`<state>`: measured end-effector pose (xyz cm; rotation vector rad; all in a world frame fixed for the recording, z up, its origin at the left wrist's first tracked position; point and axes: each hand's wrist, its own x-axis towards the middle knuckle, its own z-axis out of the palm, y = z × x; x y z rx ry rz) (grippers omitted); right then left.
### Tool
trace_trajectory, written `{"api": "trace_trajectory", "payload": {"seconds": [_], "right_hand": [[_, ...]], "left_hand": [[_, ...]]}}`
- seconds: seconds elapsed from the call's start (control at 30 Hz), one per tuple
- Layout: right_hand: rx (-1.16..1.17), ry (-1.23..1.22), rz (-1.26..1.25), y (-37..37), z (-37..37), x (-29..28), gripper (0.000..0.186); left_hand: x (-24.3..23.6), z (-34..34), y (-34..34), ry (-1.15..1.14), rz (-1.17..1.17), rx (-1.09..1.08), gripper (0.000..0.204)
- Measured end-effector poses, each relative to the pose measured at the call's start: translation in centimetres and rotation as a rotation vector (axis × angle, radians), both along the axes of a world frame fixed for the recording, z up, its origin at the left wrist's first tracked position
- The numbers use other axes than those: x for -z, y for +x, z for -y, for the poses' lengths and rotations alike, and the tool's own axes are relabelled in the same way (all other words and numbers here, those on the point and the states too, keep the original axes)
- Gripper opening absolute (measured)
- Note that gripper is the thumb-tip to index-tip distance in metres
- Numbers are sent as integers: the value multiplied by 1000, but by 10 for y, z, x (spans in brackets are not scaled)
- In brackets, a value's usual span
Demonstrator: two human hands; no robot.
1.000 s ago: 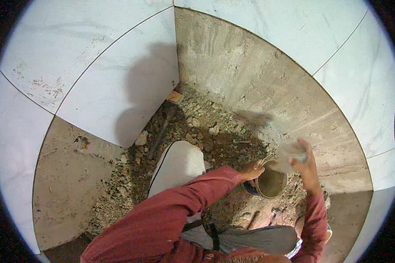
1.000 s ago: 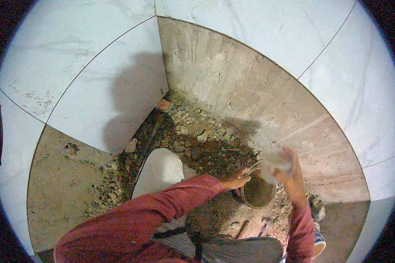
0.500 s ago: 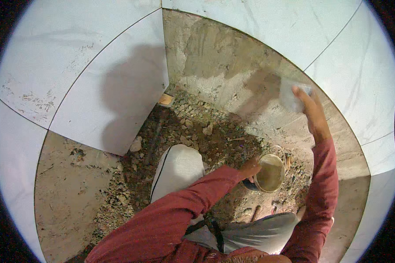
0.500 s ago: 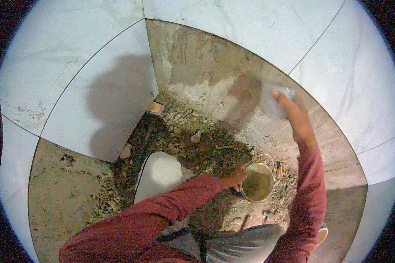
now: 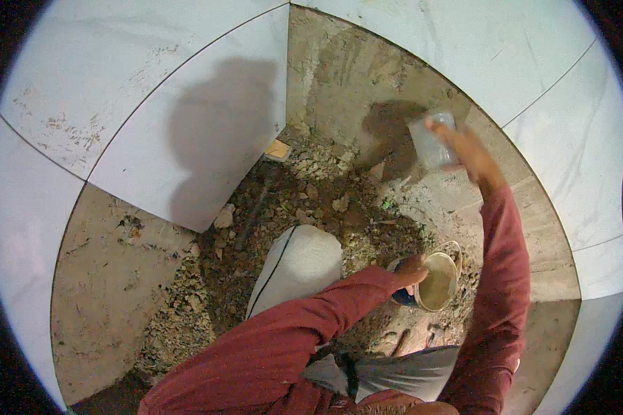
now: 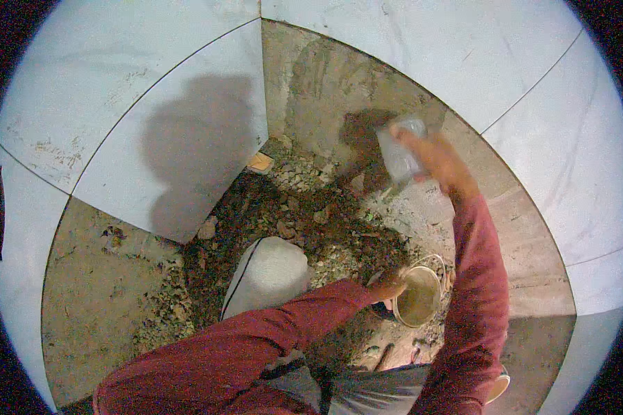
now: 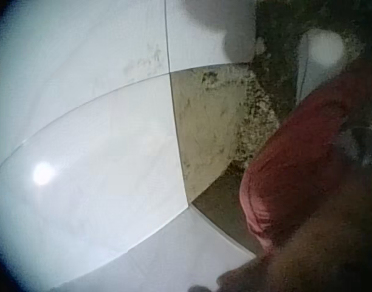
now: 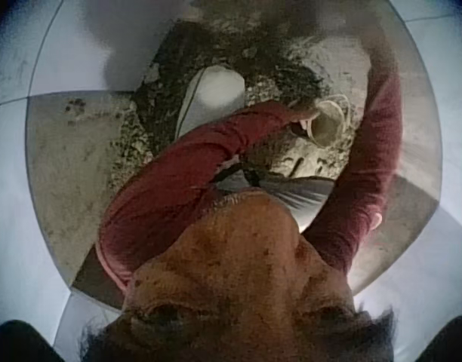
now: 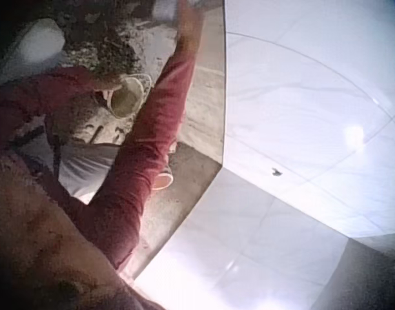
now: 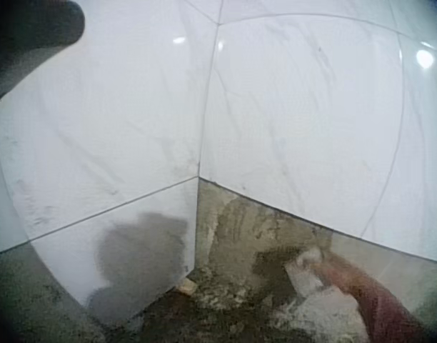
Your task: The person mixes cement in a bucket by hand, applies it to a wall using a scraper, and then positions and presses a tile onto the prepared surface.
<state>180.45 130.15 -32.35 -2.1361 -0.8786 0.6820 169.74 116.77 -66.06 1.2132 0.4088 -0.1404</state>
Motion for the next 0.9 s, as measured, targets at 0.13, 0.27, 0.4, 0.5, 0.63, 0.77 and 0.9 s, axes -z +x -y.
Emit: {"api": "trace_trajectory", "payload": {"seconds": [0.13, 0.27, 0.4, 0.5, 0.63, 0.77, 0.9], "right_hand": [[0, 182, 15, -6, -58, -36, 75], [49, 216, 115, -6, -11, -27, 92], [284, 112, 164, 0, 103, 10, 106], [203, -179, -1, 10, 207, 37, 95], [-170, -358, -341, 8, 317, 99, 88], [-331, -469, 348, -21, 344, 196, 87], [-382, -475, 754, -22, 317, 236, 71]], "left_hand": [[30, 7, 5, 807, 379, 205, 56], [43, 6, 9, 237, 241, -59, 66], [15, -2, 1, 19, 127, 50, 64], [-19, -14, -12, 139, 61, 46, 57], [-52, -22, -22, 254, 159, 11, 56], [-64, -17, -21, 48, 20, 104, 60], [-75, -5, -22, 189, 178, 107, 57]]}}
